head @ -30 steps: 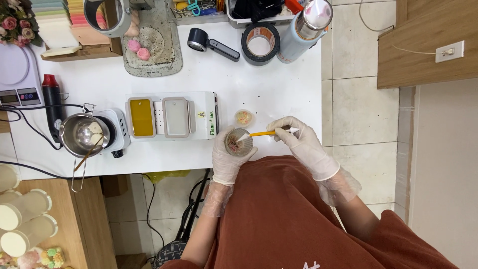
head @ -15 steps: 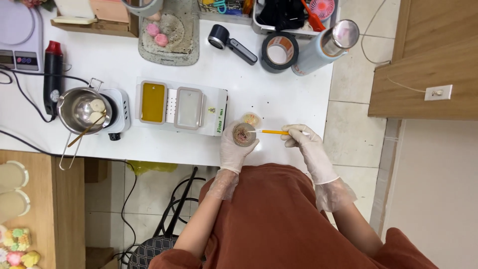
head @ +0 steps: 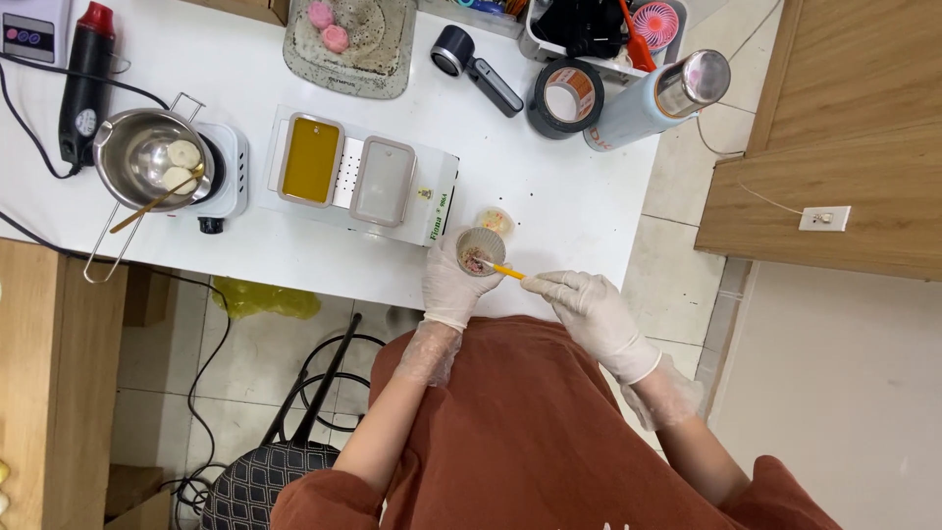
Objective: The person decorates small candle cups at a craft worktable. They use a small brush to place dried flower pieces inside ribbed cups, use a heat gun on the cups, and handle finished flower-shaped candles, arranging decorated cups on the table.
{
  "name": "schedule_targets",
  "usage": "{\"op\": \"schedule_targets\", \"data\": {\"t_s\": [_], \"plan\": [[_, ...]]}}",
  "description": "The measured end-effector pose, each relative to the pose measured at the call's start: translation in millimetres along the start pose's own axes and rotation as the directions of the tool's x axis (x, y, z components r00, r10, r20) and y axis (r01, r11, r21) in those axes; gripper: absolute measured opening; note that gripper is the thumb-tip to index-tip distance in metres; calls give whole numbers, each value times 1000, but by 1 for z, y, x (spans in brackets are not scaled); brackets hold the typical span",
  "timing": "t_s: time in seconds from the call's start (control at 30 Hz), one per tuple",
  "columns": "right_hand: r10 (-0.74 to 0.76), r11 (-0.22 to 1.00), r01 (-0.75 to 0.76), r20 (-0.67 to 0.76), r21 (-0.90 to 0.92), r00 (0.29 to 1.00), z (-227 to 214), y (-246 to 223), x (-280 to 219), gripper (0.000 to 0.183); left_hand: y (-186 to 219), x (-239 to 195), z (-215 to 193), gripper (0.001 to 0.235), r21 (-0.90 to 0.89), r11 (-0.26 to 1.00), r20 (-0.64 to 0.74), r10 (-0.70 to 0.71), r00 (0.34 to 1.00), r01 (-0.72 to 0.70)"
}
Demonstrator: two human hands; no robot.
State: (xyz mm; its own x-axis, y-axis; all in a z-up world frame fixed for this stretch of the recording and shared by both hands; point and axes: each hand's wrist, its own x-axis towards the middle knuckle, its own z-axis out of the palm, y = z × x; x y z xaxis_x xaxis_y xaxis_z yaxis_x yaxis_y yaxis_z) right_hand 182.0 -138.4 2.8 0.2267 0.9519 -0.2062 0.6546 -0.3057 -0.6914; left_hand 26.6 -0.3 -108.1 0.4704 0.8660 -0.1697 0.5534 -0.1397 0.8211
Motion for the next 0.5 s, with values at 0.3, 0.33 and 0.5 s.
{"op": "schedule_targets", "data": {"t_s": [0.3,0.33,0.5], "plan": [[-240,808,181,-32,-560,970,-13,3,-24,50,-10,-1,3,70,-38,998,-24,59,998,-60],[-239,807,180,-32,-562,971,-11,1,-23,50,-7,0,2,70,-40,997,-23,60,998,-61],[-254,832,163,-104,-531,961,1,-4,-21,44,3,-3,-4,66,-166,986,67,40,997,-28]]}}
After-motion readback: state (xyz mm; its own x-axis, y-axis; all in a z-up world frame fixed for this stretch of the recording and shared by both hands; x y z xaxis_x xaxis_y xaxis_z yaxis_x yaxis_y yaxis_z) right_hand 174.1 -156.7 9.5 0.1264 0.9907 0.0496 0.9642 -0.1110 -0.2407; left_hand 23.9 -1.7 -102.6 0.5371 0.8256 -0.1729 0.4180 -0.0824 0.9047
